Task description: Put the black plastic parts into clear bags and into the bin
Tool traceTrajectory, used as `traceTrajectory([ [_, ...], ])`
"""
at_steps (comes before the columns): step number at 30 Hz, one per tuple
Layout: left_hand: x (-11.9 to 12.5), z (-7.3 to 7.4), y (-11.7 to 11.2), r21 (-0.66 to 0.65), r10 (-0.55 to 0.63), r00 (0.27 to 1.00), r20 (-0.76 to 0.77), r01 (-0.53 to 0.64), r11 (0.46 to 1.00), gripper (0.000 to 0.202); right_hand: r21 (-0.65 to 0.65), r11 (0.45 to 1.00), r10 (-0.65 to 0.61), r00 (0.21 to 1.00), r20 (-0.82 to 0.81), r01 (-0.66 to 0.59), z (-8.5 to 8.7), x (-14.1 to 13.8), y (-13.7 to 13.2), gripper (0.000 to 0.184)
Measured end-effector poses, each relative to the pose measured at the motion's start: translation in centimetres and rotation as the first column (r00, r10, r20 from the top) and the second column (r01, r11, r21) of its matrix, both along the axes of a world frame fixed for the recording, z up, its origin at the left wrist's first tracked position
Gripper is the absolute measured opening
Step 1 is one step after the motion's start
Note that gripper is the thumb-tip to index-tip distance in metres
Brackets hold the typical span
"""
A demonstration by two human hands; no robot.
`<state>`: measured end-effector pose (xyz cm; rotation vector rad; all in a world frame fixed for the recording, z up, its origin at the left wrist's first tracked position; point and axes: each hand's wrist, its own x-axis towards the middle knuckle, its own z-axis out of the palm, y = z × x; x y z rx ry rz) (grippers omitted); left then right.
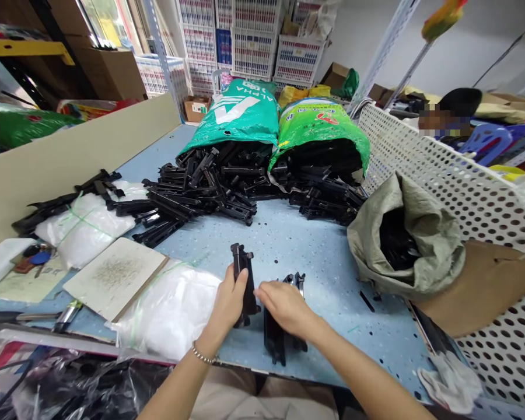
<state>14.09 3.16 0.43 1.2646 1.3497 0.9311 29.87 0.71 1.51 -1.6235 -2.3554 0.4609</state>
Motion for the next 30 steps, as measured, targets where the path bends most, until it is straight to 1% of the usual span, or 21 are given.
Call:
traceTrajectory([
  [2,0.0,-1.4,-0.8,-0.027,-0.052,0.981,-0.186,0.048,0.998,0.047,0.001,0.999,-0.055,0.998,0.015,0.054,0.7,-0.2,4.7,0.042],
  [4,0.5,-2.7,-2.1,-0.019,-0.076,0.935,-0.346,0.074,0.997,0.047,0.119,0.979,-0.173,0.982,0.074,0.163,1.2,-1.1,10.1,0.039],
  [7,1.2,-3.8,-3.8,0.005,-0.096,0.85,-0.518,0.115,0.993,0.056,0.184,0.968,-0.193,0.976,0.099,0.172,1.6,-3.2,16.8,0.037],
  [9,0.9,-3.6,-4.1,-0.028,-0.157,0.796,-0.584,0.174,0.984,0.062,0.185,0.972,-0.165,0.98,0.115,0.142,1.6,-4.1,19.4,0.041],
  [11,-0.2,-3.0,-3.6,-0.063,-0.21,0.802,-0.559,0.212,0.975,0.063,0.171,0.977,-0.148,0.981,0.128,0.125,1.5,-4.1,20.4,0.037],
  [12,-0.8,-2.6,-3.1,-0.071,-0.22,0.836,-0.502,0.214,0.974,0.062,0.16,0.979,-0.149,0.981,0.128,0.128,1.4,-3.7,20.3,0.034],
  [14,-1.7,-1.8,-1.7,-0.079,-0.177,0.94,-0.292,0.161,0.984,0.061,0.126,0.981,-0.162,0.98,0.113,0.147,1.3,-2.4,18.8,0.027],
  [15,-1.8,-1.4,-0.9,-0.083,-0.112,0.983,-0.148,0.101,0.991,0.061,0.1,0.983,-0.164,0.981,0.102,0.154,1.1,-1.7,17.5,0.026],
  [16,-1.6,-1.0,-0.1,-0.09,-0.032,0.999,0.016,0.033,0.995,0.062,0.071,0.985,-0.161,0.982,0.096,0.155,1.0,-0.9,15.9,0.025],
  [17,-1.2,-0.7,0.6,-0.098,0.045,0.982,0.184,-0.027,0.995,0.063,0.036,0.989,-0.147,0.987,0.069,0.145,0.8,-0.2,13.9,0.025],
  [19,0.2,0.0,1.6,-0.126,0.14,0.881,0.453,-0.092,0.988,0.065,-0.04,0.994,-0.098,0.994,-0.039,0.097,0.5,0.8,9.5,0.027],
  [20,0.9,0.3,1.8,-0.134,0.148,0.838,0.525,-0.091,0.987,0.065,-0.081,0.995,-0.074,0.978,-0.193,0.06,0.4,1.1,7.3,0.029],
  [21,1.6,0.6,1.7,-0.13,0.134,0.823,0.551,-0.074,0.989,0.063,-0.1,0.994,-0.079,0.949,-0.304,0.05,0.4,1.4,5.4,0.032],
  [22,2.0,0.9,1.5,-0.115,0.112,0.836,0.537,-0.059,0.992,0.062,-0.081,0.994,-0.096,0.916,-0.39,0.07,0.5,1.6,3.9,0.034],
  [23,2.3,1.2,1.0,-0.087,0.083,0.864,0.496,-0.045,0.995,0.06,-0.023,0.993,-0.111,0.895,-0.433,0.112,0.7,1.7,2.9,0.034],
  [24,2.5,1.5,0.5,-0.051,0.049,0.894,0.446,-0.029,0.998,0.059,0.074,0.985,-0.11,0.899,-0.423,0.156,0.9,1.9,2.3,0.033],
  [25,2.4,1.8,-0.2,-0.021,0.013,0.915,0.403,-0.005,1.0,0.058,0.199,0.965,-0.086,0.922,-0.379,0.171,1.1,2.0,2.2,0.033],
  [26,2.3,2.1,-0.8,-0.014,-0.024,0.926,0.376,0.031,0.999,0.057,0.325,0.935,-0.037,0.95,-0.31,0.142,1.3,2.2,2.4,0.032],
  [27,2.1,2.5,-1.4,-0.034,-0.054,0.927,0.371,0.072,0.997,0.058,0.429,0.9,0.029,0.973,-0.229,0.074,1.4,2.3,2.9,0.032],
  [28,2.0,2.8,-1.9,-0.071,-0.075,0.922,0.379,0.11,0.991,0.058,0.499,0.866,0.098,0.984,-0.152,-0.009,1.5,2.3,3.6,0.032],
  [30,1.7,3.4,-2.4,-0.149,-0.071,0.914,0.399,0.141,0.979,0.059,0.548,0.828,0.174,0.983,-0.054,-0.116,1.4,2.1,4.9,0.035],
])
